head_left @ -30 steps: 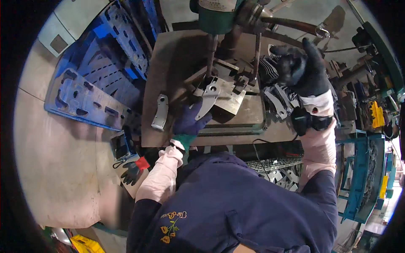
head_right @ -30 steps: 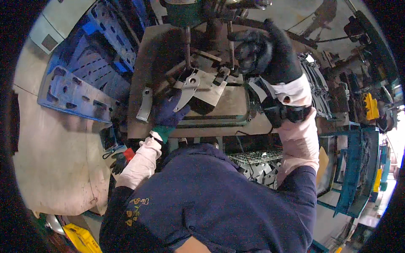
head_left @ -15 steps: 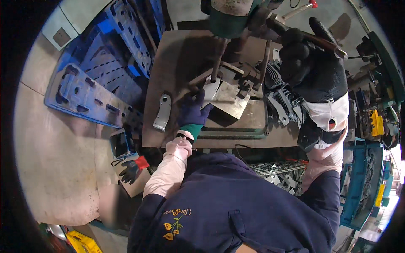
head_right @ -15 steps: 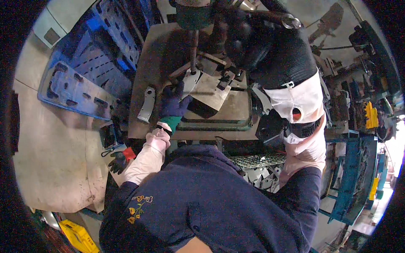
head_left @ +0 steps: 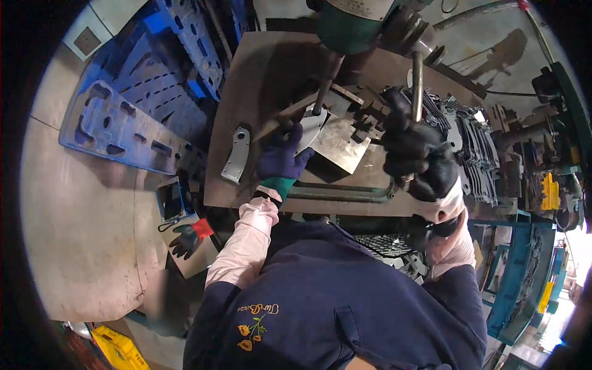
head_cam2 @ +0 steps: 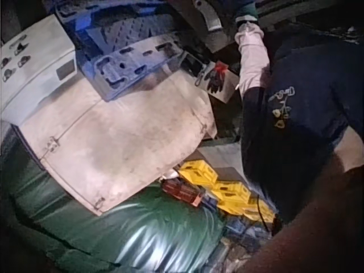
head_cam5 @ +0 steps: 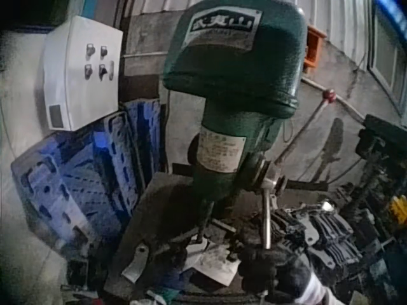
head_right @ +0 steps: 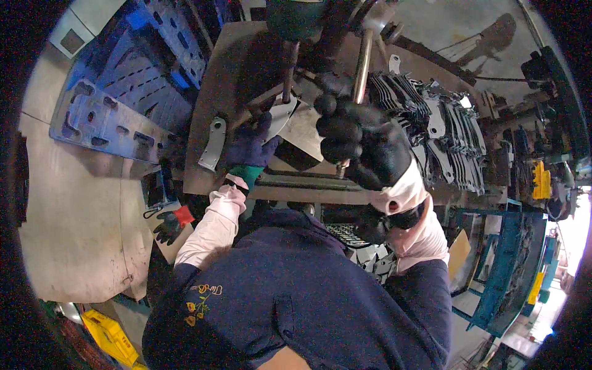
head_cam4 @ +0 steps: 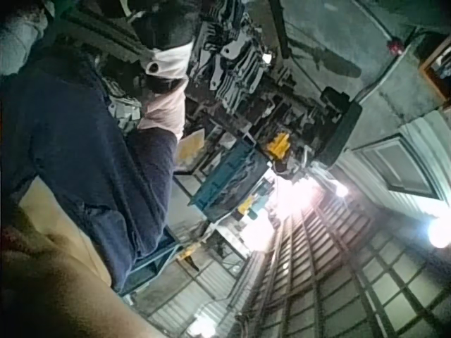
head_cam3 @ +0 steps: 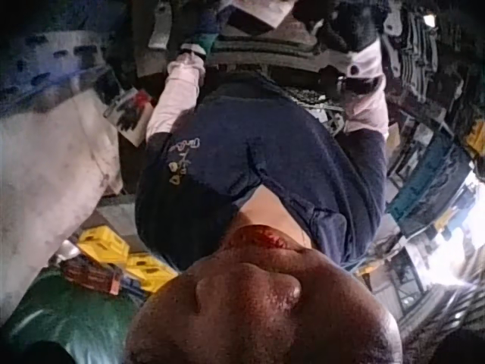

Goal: Drilling holes into small metal fabrication parts using a drill press.

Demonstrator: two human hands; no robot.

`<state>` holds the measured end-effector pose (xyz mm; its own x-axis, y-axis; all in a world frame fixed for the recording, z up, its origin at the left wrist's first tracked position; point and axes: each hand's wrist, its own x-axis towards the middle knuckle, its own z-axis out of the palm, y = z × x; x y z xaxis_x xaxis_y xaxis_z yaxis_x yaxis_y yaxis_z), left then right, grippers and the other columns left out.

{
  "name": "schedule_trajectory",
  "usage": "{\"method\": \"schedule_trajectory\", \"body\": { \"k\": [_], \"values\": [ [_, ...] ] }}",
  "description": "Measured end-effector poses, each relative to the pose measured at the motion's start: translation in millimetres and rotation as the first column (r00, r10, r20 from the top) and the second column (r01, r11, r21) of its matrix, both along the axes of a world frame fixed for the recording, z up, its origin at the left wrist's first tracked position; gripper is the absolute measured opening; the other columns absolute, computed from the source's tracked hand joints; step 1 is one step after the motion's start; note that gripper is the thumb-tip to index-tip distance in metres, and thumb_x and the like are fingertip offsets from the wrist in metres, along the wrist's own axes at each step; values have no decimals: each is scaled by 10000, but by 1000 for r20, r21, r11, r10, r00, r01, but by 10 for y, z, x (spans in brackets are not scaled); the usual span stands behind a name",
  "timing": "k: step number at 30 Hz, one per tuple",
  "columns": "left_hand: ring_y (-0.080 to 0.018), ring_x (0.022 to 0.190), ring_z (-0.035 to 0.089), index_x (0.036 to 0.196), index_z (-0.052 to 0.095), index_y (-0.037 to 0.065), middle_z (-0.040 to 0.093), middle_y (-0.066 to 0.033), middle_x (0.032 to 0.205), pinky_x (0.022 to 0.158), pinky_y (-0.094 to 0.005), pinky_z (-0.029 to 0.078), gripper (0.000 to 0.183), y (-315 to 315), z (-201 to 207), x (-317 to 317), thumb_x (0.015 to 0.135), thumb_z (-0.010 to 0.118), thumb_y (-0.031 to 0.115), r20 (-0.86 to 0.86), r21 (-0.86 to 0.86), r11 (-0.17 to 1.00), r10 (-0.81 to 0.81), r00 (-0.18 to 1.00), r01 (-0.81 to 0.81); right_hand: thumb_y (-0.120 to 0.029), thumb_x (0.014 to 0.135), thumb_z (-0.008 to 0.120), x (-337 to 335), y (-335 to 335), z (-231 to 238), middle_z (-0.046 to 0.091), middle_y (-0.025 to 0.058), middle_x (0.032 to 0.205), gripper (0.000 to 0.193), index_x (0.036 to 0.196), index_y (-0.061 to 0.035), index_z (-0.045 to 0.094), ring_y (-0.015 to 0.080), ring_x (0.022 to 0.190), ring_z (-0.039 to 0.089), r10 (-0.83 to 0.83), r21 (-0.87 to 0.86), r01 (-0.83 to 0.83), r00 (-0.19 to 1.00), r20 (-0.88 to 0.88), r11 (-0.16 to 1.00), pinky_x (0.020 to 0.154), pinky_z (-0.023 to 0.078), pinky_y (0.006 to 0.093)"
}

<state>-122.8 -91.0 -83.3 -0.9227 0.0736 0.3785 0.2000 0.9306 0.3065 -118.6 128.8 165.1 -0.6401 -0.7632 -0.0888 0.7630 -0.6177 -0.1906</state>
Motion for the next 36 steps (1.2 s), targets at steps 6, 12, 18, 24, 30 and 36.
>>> {"method": "schedule_trajectory", "body": {
  "k": [6, 12, 18, 24, 30, 36],
  "values": [
    [-364, 1044, 557, 1420, 351, 268, 538, -177, 1215, 746, -483, 495, 707, -28, -77, -45, 811, 580, 543, 64, -50, 999, -8, 998, 11, -219, 937, 436, -27, -103, -554, 437, -15, 614, 230, 996, -46, 576, 77, 441, 365, -225, 663, 517, 849, -478, 541, 392, 288, 218],
    [-380, 1057, 552, 1424, 326, 254, 537, -186, 1201, 752, -495, 493, 725, -32, -13, -82, 809, 576, 545, 201, 36, 999, -26, 979, 19, -155, 889, 573, -397, -47, -1205, 586, 31, 686, 153, 930, -20, 632, 98, 548, 523, 40, 431, 900, 434, -900, -66, 488, 415, 256],
    [-373, 1093, 536, 1412, 339, 260, 508, -160, 1274, 766, -490, 499, 726, -3, 2, -52, 790, 622, 505, 81, -8, 1000, 2, 997, -1, -190, 934, 553, -688, -15, -1531, 624, 41, 713, 220, 877, -5, 657, 94, 551, 530, -182, 261, 965, 255, -949, -9, 502, 425, 239],
    [-368, 1126, 517, 1410, 341, 251, 476, -128, 1336, 790, -484, 498, 750, -30, -45, -76, 769, 654, 481, 58, 29, 999, -42, 997, 40, -148, 930, 541, -840, 73, -1589, 640, 50, 748, 204, 906, 18, 658, 106, 573, 552, -326, 317, 945, 326, -887, 82, 524, 448, 254],
    [-346, 1209, 468, 1418, 327, 230, 432, -110, 1398, 888, -460, 468, 744, -30, -3, -85, 789, 620, 499, 117, -17, 999, -39, 992, 42, -103, 925, 498, -1144, 293, -1893, 625, 39, 721, 221, 952, 28, 673, 106, 582, 554, -224, 240, 971, 230, -947, -15, 544, 460, 254],
    [-284, 1308, 386, 1437, 305, 203, 368, -90, 1463, 1063, -400, 343, 725, -50, -12, -68, 828, 570, 495, 124, 53, 995, -91, 988, 85, -83, 921, 479, -1171, 276, -1863, 587, 4, 676, 241, 1006, 21, 680, 96, 575, 544, -252, 193, 980, 197, -948, 40, 542, 468, 253]
  ]
}}
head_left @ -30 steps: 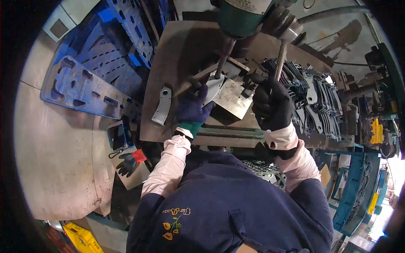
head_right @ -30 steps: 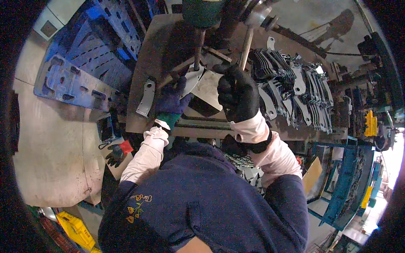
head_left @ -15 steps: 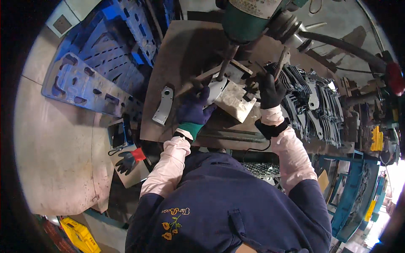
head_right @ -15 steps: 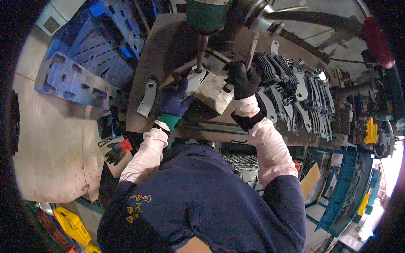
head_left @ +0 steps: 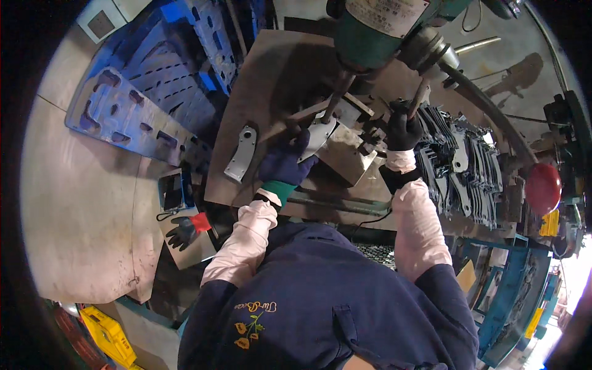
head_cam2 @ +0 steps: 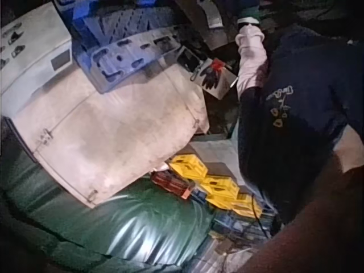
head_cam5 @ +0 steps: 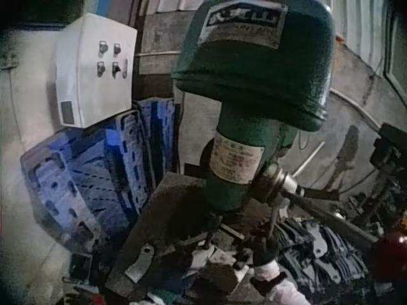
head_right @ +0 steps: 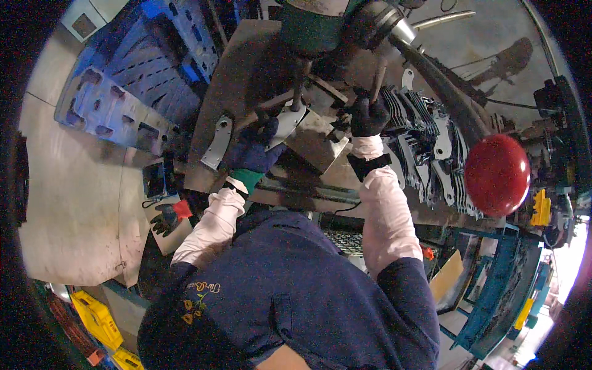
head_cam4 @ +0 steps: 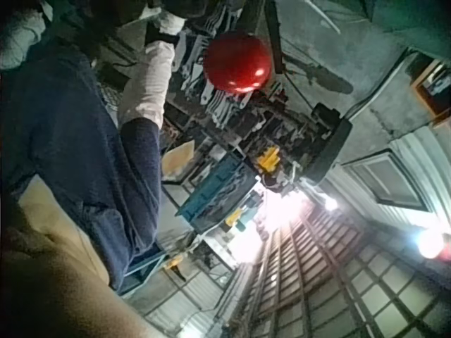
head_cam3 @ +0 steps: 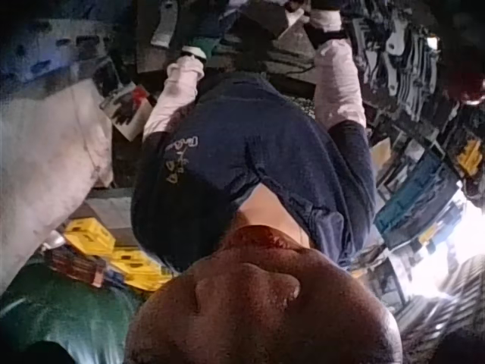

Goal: Drilling holes into small metal fabrication parts using a drill press.

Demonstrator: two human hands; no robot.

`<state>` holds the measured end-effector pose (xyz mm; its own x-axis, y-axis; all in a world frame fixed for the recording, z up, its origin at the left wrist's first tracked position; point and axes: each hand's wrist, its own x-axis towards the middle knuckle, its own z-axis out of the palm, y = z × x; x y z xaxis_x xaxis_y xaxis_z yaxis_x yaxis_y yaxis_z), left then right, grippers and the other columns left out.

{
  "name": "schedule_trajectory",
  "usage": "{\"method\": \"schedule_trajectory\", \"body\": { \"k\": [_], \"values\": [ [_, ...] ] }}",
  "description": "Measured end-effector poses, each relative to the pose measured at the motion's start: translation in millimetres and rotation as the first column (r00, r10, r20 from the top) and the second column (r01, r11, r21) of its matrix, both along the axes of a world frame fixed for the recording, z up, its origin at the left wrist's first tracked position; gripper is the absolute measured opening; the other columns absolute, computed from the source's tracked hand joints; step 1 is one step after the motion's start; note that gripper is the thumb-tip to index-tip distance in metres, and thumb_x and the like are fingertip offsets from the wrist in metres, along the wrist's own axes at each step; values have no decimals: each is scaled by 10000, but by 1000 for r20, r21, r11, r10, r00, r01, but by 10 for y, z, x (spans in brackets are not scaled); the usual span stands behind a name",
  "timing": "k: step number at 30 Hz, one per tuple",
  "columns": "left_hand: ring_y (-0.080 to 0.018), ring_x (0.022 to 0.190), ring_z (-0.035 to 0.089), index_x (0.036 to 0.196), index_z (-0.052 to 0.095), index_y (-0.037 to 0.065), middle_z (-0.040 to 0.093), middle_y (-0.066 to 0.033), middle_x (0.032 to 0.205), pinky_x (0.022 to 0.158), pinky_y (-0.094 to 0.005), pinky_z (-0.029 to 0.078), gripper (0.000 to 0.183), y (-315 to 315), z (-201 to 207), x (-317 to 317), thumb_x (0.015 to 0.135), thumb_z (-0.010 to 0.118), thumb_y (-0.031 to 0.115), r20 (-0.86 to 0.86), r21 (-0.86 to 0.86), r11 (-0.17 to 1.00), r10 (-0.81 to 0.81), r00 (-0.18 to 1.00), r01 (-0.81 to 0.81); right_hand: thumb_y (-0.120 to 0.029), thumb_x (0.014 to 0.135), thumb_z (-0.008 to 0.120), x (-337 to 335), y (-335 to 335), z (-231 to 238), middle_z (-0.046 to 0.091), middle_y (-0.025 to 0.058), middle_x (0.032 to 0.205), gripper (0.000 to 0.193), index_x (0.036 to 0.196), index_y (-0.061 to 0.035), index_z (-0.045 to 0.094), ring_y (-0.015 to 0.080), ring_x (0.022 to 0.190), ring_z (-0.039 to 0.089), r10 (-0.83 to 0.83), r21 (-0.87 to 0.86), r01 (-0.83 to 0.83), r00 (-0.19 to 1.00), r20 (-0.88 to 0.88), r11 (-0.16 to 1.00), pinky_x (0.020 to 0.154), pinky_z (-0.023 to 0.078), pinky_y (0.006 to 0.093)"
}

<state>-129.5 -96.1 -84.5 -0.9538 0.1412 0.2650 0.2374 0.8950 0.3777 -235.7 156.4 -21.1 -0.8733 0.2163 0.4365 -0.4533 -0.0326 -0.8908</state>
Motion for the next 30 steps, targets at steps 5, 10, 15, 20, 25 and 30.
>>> {"method": "schedule_trajectory", "body": {
  "k": [5, 10, 15, 20, 25, 30],
  "values": [
    [-261, 1309, 388, 1436, 316, 219, 375, -73, 1461, 1069, -389, 337, 723, -24, -94, -22, 827, 556, 527, 2, -47, 999, 10, 1000, -10, -106, 929, 501, -72, 4, -9, 578, -4, 666, 231, 1009, 10, 683, 90, 567, 530, -31, -46, 34, 998, 60, 998, 537, 462, 241],
    [-264, 1282, 418, 1410, 370, 234, 420, -73, 1425, 1031, -414, 375, 712, -22, -60, 11, 802, 584, 536, 15, -15, 999, 42, 999, -42, -205, 923, 575, -290, 214, -197, 629, 12, 826, 247, 1019, 7, 657, 108, 679, 572, -103, 272, 162, 970, -218, 949, 547, 463, 257],
    [-319, 1213, 478, 1385, 403, 247, 478, -118, 1354, 954, -443, 437, 708, -37, -131, -57, 774, 623, 529, -108, -47, 998, 24, 994, -30, -237, 934, 538, -763, 432, -294, 682, 59, 894, 315, 1112, 4, 637, 92, 659, 577, -194, 431, 359, 904, -380, 828, 555, 455, 267],
    [-329, 1179, 500, 1383, 397, 253, 492, -144, 1322, 916, -459, 458, 688, -44, -196, -44, 791, 594, 543, -60, 48, 999, 4, 998, -1, -198, 927, 527, -1345, 899, -88, 680, 68, 874, 275, 1083, 1, 635, 110, 659, 594, -300, 587, 473, 879, -371, 657, 552, 463, 272],
    [-360, 1152, 510, 1394, 378, 269, 485, -145, 1316, 899, -484, 462, 702, -1, -95, 2, 793, 578, 569, 40, -68, 994, 92, 995, -89, -159, 920, 515, -1732, 1118, 206, 679, 77, 854, 239, 1055, -1, 633, 128, 660, 610, -347, 683, 475, 878, -329, 554, 549, 471, 277],
    [-380, 1148, 506, 1401, 366, 272, 475, -156, 1324, 894, -487, 465, 707, 4, -113, -14, 793, 582, 562, 2, 10, 998, 62, 998, -62, -121, 912, 503, -1399, 1077, 57, 678, 87, 835, 207, 1026, -4, 631, 146, 661, 626, -308, 675, 422, 906, -289, 605, 545, 478, 282]
  ]
}}
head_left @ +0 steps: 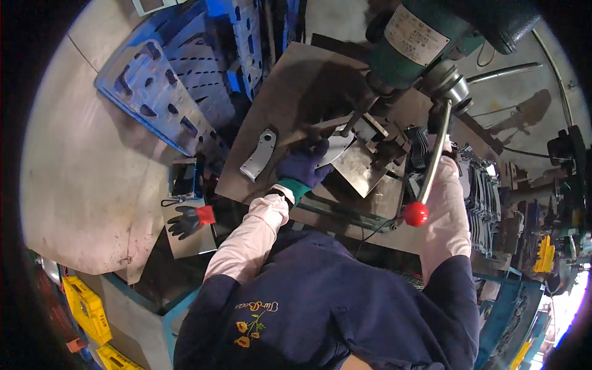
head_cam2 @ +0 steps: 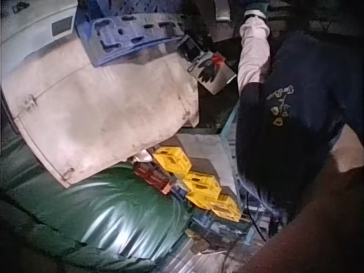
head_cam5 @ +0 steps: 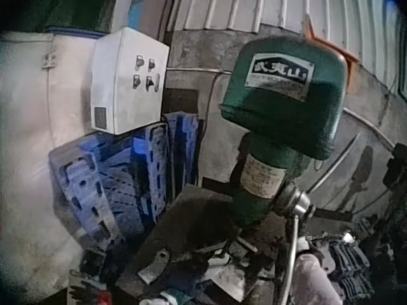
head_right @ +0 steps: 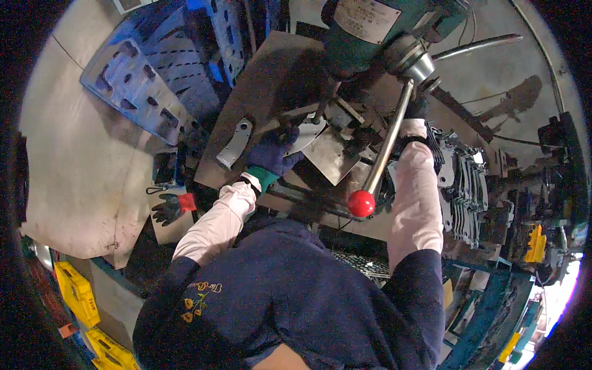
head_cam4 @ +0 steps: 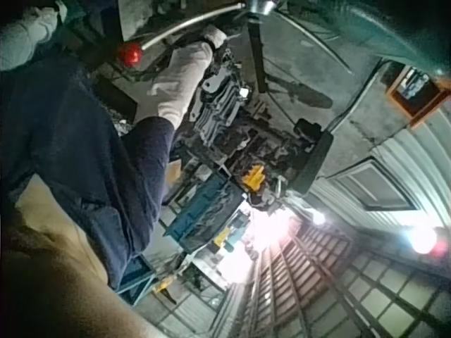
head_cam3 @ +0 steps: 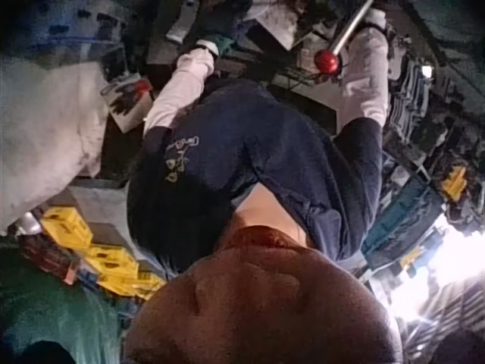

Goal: Drilling holes into small metal fabrication parts using a drill press.

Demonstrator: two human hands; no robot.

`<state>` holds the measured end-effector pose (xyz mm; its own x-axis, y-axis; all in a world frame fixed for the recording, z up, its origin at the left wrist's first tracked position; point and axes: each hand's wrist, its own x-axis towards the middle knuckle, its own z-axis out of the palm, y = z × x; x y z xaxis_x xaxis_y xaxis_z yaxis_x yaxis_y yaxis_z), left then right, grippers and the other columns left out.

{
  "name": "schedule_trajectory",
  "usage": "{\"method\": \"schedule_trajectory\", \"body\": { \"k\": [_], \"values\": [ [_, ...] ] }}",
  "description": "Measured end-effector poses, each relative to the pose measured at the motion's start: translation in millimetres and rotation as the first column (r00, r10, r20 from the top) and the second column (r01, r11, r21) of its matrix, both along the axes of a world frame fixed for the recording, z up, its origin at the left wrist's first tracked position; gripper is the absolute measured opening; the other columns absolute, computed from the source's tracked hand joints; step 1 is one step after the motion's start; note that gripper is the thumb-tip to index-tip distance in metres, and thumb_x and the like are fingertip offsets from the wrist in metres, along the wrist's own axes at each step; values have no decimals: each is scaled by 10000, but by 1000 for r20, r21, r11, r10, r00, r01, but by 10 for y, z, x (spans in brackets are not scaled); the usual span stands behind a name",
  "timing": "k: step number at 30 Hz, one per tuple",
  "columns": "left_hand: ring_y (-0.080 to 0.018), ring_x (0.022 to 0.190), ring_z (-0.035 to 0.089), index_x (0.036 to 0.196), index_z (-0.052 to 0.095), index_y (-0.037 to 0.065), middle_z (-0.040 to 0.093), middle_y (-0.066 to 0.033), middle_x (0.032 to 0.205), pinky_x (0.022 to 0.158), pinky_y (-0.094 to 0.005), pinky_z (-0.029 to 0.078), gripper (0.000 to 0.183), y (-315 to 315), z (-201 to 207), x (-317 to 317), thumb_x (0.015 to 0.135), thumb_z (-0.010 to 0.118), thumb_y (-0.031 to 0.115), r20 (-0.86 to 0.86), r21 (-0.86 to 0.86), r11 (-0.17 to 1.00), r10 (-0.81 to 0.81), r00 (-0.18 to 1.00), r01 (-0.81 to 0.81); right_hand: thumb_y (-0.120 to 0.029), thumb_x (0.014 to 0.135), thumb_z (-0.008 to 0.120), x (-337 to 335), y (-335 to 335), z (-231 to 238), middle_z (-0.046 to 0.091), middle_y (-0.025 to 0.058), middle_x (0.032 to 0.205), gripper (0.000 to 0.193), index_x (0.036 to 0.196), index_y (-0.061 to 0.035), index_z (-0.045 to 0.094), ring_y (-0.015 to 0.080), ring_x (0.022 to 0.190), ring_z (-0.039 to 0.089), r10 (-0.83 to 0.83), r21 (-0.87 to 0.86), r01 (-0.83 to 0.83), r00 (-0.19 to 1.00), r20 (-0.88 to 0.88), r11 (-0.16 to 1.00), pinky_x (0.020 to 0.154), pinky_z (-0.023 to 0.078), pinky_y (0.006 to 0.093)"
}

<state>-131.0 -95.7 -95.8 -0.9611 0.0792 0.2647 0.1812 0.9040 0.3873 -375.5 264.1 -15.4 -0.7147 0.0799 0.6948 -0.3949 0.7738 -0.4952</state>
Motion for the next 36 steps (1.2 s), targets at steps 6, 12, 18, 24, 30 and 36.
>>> {"method": "schedule_trajectory", "body": {
  "k": [6, 12, 18, 24, 30, 36],
  "values": [
    [-416, 1092, 533, 1370, 445, 193, 520, -204, 1282, 902, -475, 466, 660, -1, 97, 38, 809, 625, 492, 20, 113, 993, -21, 1000, 18, -74, 904, 490, 628, -572, -58, 677, 98, 811, 177, 992, -7, 628, 168, 662, 645, 279, -239, -242, 951, 132, 940, 541, 487, 288],
    [-429, 1153, 495, 1433, 338, 203, 487, -212, 1319, 957, -492, 422, 718, -27, 31, 20, 835, 558, 533, 9, 53, 996, -67, 998, 66, -28, 895, 476, 1642, -1116, 209, 675, 108, 787, 163, 957, -10, 625, 189, 663, 665, 646, -608, -395, 715, 267, 688, 537, 496, 294],
    [-413, 1121, 519, 1440, 315, 166, 516, -213, 1277, 953, -489, 418, 725, -54, 117, -8, 847, 544, 514, 43, -61, 994, -87, 995, 90, -226, 990, 402, 2327, -1402, 972, 460, -4, 583, 269, 1072, -27, 564, 77, 412, 385, 870, -867, -286, 410, 274, 408, 355, 338, 201],
    [-408, 1016, 576, 1403, 373, 144, 580, -207, 1175, 841, -488, 476, 700, -66, 378, 53, 833, 566, 501, 34, -85, 990, -114, 993, 117, -242, 947, 505, 2552, -1426, 1895, 436, -34, 584, 282, 1118, -24, 559, 41, 415, 420, 908, -824, 382, 175, -380, -418, 388, 402, 177],
    [-315, 934, 621, 1244, 556, 202, 623, -126, 1100, 804, -433, 500, 579, -199, 182, 208, 727, 718, 405, -396, 85, 975, -156, 905, 206, -58, 909, 487, 2616, -1488, 2437, 504, 67, 799, 266, 1151, 52, 472, 136, 648, 534, 752, -907, -72, 533, -387, -416, 582, 492, 268],
    [-404, 1030, 573, 1371, 438, 111, 599, -233, 1097, 857, -447, 480, 687, -797, 83, 946, 783, 695, 355, -46, 130, 988, -76, 996, 81, -202, 973, 452, 2215, -1241, 2425, 462, 27, 811, 512, 1375, 34, 243, 101, 617, 479, 815, -792, 197, 88, -573, -578, 548, 468, 266]
  ]
}}
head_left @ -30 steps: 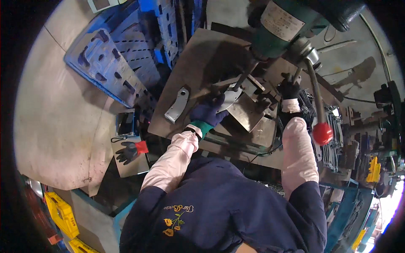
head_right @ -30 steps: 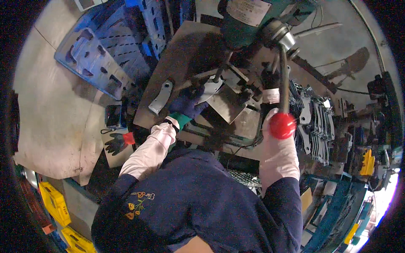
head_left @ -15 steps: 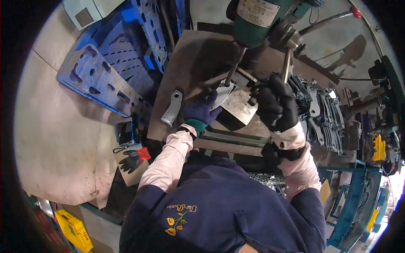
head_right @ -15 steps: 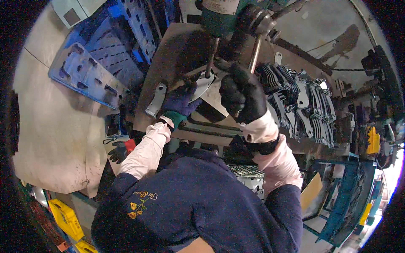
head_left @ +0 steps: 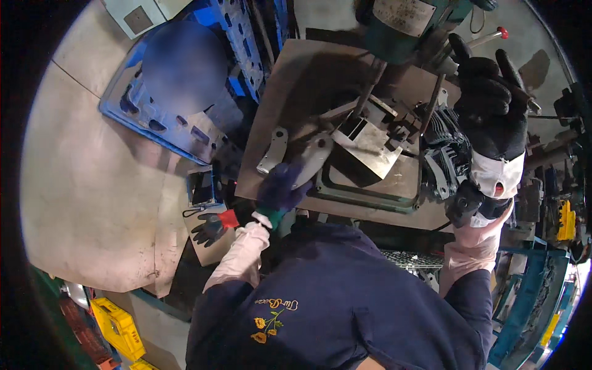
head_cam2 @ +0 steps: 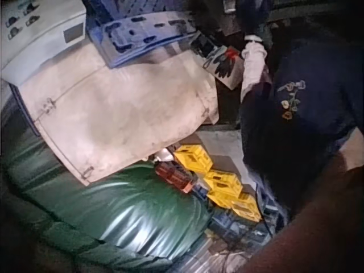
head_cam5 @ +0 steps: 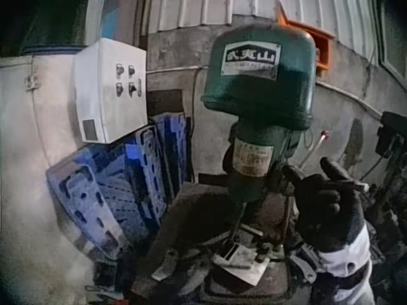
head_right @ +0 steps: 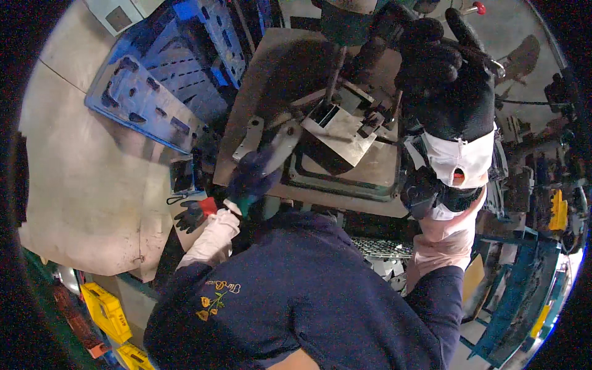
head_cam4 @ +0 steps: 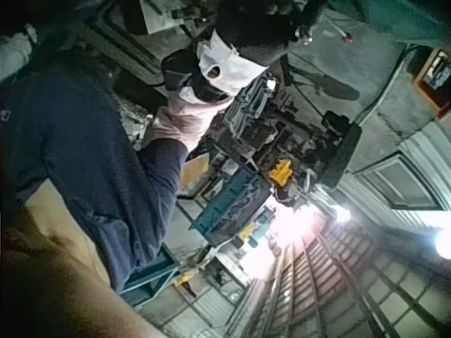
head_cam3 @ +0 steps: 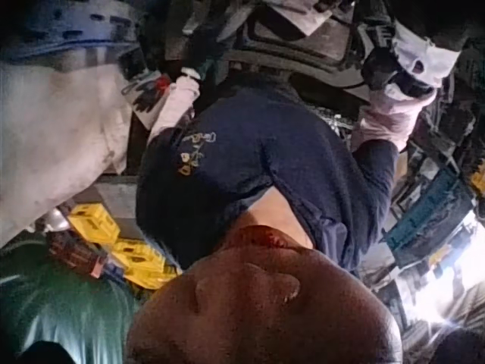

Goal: Drilling holes into small metal fabrication parts using a drill press.

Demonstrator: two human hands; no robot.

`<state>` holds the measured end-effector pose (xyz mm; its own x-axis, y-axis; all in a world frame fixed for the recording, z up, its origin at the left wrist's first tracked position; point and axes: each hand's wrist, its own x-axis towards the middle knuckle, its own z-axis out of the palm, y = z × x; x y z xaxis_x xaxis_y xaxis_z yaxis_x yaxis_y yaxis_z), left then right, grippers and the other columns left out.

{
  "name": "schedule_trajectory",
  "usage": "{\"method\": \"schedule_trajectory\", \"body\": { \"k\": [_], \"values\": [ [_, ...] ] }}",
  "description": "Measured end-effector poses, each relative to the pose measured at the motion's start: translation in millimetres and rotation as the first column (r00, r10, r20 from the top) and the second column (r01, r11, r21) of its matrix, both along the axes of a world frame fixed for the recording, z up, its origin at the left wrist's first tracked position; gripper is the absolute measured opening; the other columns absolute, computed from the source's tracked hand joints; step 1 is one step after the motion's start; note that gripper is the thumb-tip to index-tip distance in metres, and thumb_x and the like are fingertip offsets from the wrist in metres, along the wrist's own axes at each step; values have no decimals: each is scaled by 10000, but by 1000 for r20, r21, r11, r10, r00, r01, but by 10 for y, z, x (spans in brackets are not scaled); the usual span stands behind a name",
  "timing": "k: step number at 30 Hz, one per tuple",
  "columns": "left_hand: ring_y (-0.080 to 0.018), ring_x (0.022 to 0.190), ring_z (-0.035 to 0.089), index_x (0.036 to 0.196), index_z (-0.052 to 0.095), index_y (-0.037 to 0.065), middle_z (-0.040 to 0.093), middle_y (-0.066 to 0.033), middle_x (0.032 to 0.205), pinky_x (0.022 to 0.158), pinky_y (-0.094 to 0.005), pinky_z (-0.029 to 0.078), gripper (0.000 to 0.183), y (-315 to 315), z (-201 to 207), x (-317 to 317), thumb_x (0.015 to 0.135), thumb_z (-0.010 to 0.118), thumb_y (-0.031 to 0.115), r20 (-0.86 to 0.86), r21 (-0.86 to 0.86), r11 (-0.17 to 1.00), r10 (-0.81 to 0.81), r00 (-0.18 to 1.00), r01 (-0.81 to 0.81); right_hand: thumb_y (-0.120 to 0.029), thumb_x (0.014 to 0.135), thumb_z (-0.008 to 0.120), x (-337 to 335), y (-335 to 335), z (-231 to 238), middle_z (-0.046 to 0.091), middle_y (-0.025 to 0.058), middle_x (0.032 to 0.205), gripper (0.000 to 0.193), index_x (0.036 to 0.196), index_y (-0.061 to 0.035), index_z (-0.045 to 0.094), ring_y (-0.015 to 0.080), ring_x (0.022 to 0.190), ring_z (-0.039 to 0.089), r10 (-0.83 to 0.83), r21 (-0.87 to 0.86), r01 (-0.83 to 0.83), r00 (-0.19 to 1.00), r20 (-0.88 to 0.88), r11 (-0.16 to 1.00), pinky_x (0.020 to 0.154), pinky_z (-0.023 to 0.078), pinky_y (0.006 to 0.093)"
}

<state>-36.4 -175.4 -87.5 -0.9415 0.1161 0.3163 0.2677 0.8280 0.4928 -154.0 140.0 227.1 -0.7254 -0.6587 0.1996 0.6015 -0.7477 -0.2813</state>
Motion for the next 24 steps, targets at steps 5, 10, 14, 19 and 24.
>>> {"method": "schedule_trajectory", "body": {
  "k": [5, 10, 14, 19, 24],
  "values": [
    [-408, 1063, 554, 1357, 457, 108, 583, -233, 1154, 904, -475, 445, 649, -289, -182, 91, 826, 626, 442, 68, -191, 914, 377, 924, -359, -240, 981, 430, -39, 55, -51, 458, 14, 838, 578, 1424, 26, 170, 79, 600, 453, -23, 59, 29, 995, -97, 998, 525, 439, 246],
    [-397, 1140, 499, 1440, 326, 253, 479, -223, 1286, 919, -468, 428, 724, -542, -677, -241, 819, 557, 544, 54, -295, 874, 419, 906, -386, -251, 981, 426, -57, 51, -17, 447, 7, 815, 584, 1429, 16, 164, 65, 563, 420, -14, 117, 26, 995, -103, 993, 486, 387, 225],
    [-391, 1184, 474, 1439, 323, 248, 452, -217, 1332, 954, -469, 413, 759, -543, -855, -400, 792, 583, 547, 80, -302, 881, 405, 911, -365, -253, 974, 442, -68, 61, -29, 445, 5, 806, 597, 1429, 14, 163, 63, 561, 421, 19, 86, -12, 996, -92, 996, 482, 381, 220],
    [-389, 1240, 432, 1442, 308, 194, 421, -212, 1374, 994, -468, 391, 834, -670, -1054, -364, 744, 667, 478, 138, -178, 946, 297, 945, -272, -250, 962, 470, -78, 119, -4, 443, 9, 807, 591, 1409, 20, 193, 67, 570, 435, 3, 94, -5, 1000, 23, 996, 480, 385, 219],
    [-400, 1233, 437, 1453, 265, 132, 378, -220, 1410, 1007, -456, 380, 883, -694, -1145, -443, 742, 687, 442, 171, -123, 963, 260, 950, -241, -320, 962, 456, 33, 101, 43, 444, 12, 769, 532, 1334, 37, 327, 74, 582, 446, -104, 222, 115, 993, -60, 968, 492, 385, 217]
  ]
}}
